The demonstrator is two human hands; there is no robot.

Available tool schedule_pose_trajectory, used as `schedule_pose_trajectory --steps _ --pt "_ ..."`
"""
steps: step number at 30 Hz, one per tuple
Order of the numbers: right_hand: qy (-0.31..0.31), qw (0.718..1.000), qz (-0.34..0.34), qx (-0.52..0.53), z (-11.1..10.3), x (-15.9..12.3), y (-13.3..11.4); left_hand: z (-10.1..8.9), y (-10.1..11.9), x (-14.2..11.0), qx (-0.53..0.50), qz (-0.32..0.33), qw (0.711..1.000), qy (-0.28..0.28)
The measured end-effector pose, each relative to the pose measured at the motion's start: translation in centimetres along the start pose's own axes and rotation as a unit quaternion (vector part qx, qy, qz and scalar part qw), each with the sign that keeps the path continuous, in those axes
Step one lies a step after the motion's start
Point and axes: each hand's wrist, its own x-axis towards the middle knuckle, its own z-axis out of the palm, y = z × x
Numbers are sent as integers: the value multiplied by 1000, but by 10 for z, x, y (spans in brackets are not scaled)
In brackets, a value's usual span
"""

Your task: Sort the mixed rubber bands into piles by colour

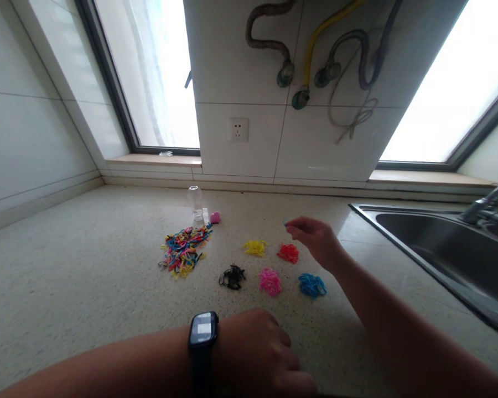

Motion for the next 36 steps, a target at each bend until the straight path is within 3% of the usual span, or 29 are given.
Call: schedule_pose_trajectory --steps 5,11,16,29,36 --pt "14 993 18 117 -18 -6 8 0 0 0 -7 -2 1000 6" --pt "-44 983 24 179 -11 -15 -6 1 1 2 -7 -13 1000 -1" --pt "-52 974 21 219 -9 -20 -18 0 1 3 -11 -15 1000 -4" --pt "-85 976 -23 197 -14 -18 -19 -2 1 2 -17 -15 1000 -11" --pt "-124 988 -42 81 -26 -17 -21 0 1 1 -17 -16 1000 -8"
